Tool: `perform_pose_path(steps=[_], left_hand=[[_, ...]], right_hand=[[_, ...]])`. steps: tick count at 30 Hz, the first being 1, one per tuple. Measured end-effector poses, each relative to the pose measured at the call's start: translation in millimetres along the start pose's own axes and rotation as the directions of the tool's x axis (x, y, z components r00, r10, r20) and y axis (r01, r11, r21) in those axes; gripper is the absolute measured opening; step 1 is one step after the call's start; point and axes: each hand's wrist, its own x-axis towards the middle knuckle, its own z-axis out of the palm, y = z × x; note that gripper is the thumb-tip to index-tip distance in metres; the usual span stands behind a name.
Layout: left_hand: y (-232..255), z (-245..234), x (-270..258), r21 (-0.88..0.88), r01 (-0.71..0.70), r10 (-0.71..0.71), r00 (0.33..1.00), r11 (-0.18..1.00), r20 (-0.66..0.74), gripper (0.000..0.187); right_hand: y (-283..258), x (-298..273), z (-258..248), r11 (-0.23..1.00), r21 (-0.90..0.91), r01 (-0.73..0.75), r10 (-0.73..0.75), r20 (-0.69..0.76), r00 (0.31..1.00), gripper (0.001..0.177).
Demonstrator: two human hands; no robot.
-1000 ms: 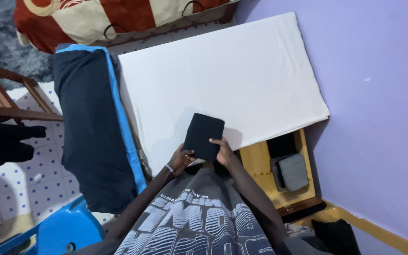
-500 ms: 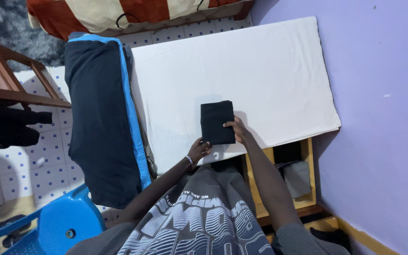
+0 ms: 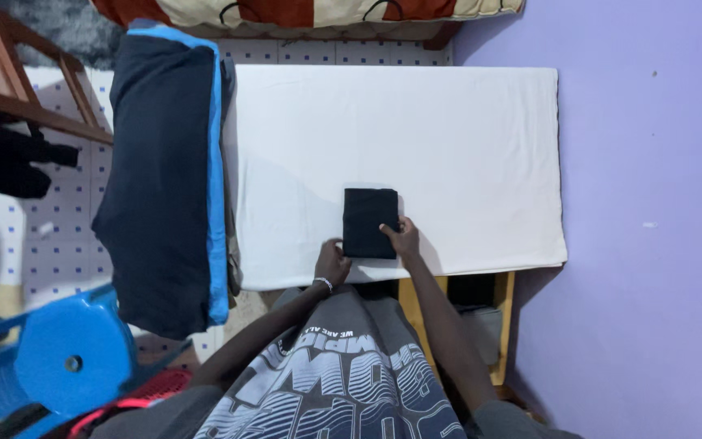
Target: The person takes t-shirts from a shelf, spreads them on a bed one at a time, and folds each into a rectangular shape by hand.
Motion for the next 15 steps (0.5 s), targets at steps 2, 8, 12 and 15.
perform_pose_path(steps=[2,8,12,15], left_hand=[[20.7,-5.4,0.4,0.034,-0.129,0.13,0.991,0.991,-0.037,0.063],[73.6,-5.2,3.8,0.228,-0.254,0.259,0.966,0.94,0.007,0.079],[81.9,6.2,3.3,0.377,-0.195,0.184,0.981,0.906,0.065,0.094],[81.4,5.4,1.7,0.419,-0.191,0.174,0.982,0.888,0.079,0.101]], right_hand=[[6.7,-6.1,0.1,0.997,-0.08,0.014,-0.019,-0.06,0.998,0.062],[19.8,-18.9,-11.6,0.998,-0.064,0.02,-0.019,0.022,1.0,0.076],[24.3,-17.3,-19.5,0.999,0.018,-0.038,0.036,0.086,0.996,0.078],[24.3,-17.4,-23.7,0.993,0.076,-0.086,0.074,0.155,0.985,0.075]])
